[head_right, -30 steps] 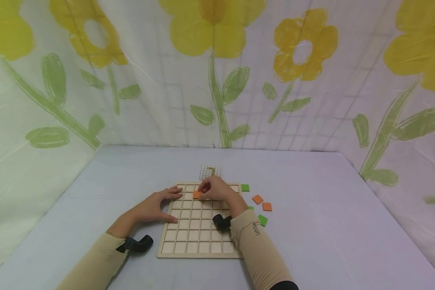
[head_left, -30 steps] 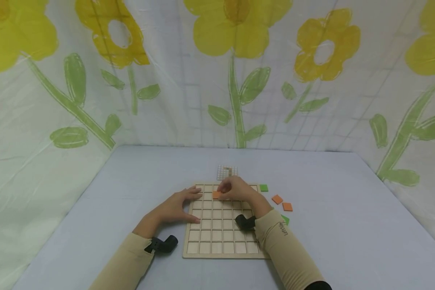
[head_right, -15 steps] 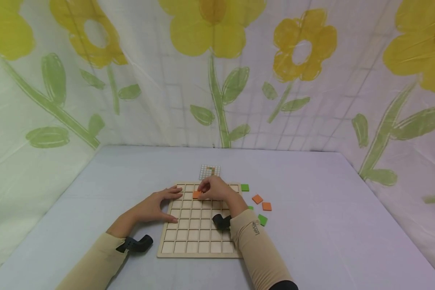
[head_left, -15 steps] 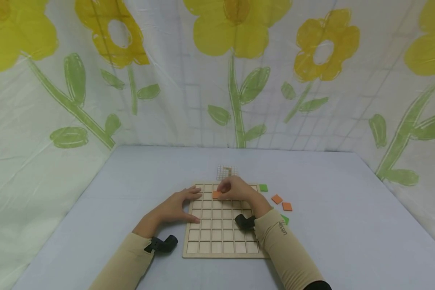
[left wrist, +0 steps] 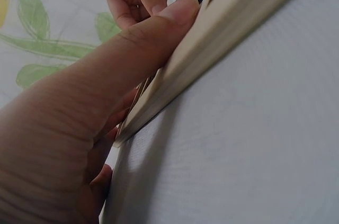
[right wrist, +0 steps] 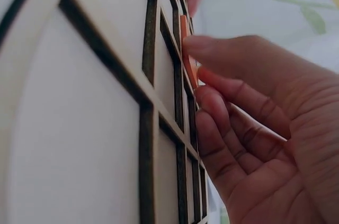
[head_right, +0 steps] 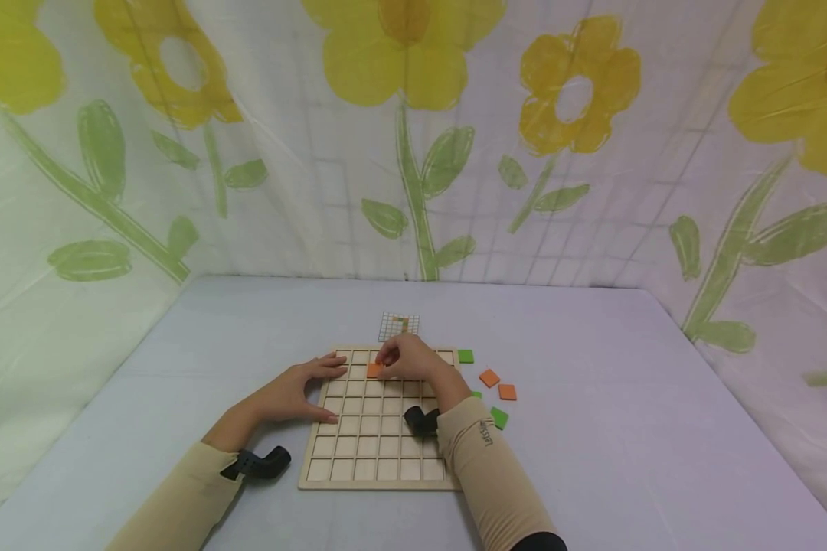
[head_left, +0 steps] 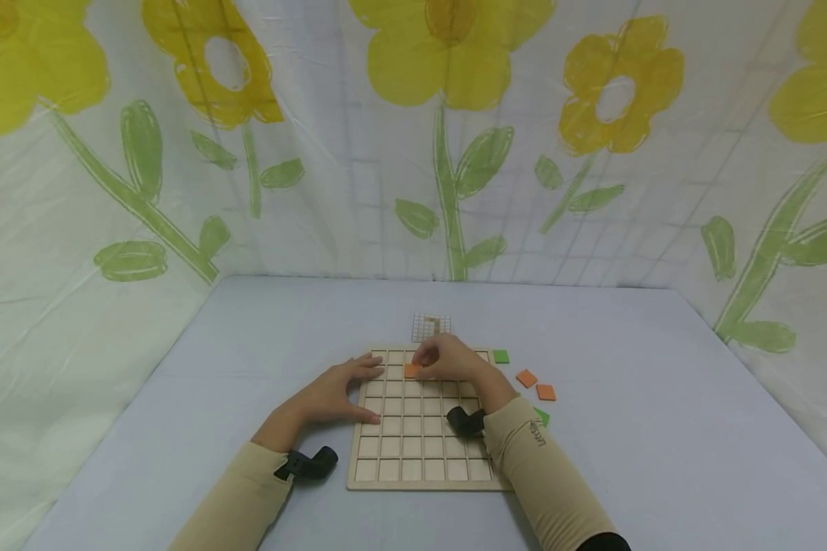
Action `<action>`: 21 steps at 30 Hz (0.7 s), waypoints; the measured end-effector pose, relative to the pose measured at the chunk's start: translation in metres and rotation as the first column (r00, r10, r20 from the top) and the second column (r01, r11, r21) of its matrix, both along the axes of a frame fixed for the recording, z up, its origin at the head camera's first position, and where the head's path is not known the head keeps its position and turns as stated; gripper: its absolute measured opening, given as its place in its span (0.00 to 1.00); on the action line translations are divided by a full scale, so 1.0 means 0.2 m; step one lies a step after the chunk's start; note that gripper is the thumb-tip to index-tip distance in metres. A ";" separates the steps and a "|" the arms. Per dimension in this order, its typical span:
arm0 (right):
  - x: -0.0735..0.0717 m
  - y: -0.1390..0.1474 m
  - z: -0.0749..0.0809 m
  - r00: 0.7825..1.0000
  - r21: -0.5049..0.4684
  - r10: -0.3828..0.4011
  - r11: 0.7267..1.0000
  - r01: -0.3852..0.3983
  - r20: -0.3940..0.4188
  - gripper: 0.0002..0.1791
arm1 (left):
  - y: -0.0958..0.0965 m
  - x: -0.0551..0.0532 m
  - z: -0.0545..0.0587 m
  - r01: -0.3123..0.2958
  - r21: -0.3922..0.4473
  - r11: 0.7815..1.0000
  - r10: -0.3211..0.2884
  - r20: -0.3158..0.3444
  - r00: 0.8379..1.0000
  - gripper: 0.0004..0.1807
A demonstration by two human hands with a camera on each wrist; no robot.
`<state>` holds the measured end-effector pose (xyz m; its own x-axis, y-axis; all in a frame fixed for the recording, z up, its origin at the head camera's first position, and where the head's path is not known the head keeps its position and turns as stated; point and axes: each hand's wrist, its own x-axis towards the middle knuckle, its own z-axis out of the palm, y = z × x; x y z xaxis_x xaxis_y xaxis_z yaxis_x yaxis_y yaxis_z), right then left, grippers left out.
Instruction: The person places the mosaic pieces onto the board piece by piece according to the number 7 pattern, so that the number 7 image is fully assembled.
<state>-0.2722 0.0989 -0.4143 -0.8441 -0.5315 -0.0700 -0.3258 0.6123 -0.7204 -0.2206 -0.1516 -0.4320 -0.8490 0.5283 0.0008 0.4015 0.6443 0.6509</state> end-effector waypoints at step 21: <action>0.10 0.22 0.13 0.999 0.003 0.033 0.999 -0.033 -0.019 0.20 | 0.00 -0.01 -0.01 0.006 -0.003 1.000 -0.006 -0.023 1.000 0.48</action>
